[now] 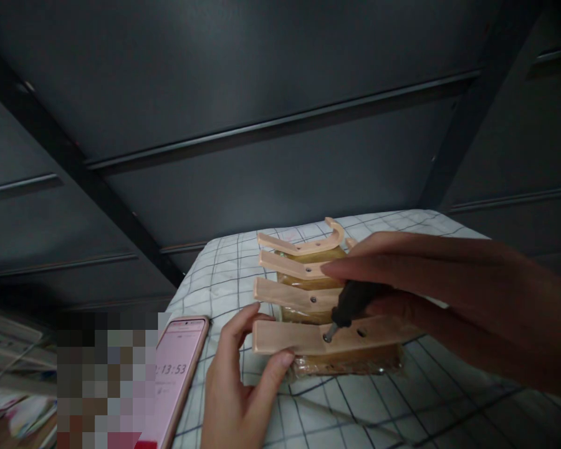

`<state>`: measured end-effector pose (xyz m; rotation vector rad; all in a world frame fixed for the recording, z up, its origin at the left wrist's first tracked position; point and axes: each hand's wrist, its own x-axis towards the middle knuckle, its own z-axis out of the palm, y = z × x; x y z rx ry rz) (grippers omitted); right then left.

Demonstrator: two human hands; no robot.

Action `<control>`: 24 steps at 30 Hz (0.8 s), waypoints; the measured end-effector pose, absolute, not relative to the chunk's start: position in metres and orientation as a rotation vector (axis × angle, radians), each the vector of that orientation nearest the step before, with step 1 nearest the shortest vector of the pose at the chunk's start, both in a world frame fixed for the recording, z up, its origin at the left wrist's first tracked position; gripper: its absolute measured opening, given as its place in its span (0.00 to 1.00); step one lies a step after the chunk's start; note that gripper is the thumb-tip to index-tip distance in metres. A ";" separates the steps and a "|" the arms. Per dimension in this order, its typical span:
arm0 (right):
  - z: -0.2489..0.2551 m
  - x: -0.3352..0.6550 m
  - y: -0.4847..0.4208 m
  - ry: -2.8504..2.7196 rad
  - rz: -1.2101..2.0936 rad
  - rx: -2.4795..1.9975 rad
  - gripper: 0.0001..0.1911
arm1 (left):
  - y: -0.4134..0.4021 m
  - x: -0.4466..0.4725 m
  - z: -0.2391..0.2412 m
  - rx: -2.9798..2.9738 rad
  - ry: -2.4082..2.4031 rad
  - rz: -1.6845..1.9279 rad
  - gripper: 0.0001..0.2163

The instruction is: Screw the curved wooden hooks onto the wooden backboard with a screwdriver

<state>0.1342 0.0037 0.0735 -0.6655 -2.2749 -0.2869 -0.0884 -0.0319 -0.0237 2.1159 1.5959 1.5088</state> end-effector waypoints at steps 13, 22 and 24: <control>0.075 0.125 -0.003 -2.226 -0.160 -0.702 0.13 | -0.034 -0.094 -0.020 2.281 1.677 1.528 0.13; 0.076 0.138 -0.003 -2.307 -0.403 -0.659 0.15 | -0.035 -0.092 -0.024 2.181 1.578 1.538 0.15; 0.077 0.139 -0.004 -2.309 -0.356 -0.667 0.15 | -0.035 -0.092 -0.024 2.182 1.590 1.541 0.15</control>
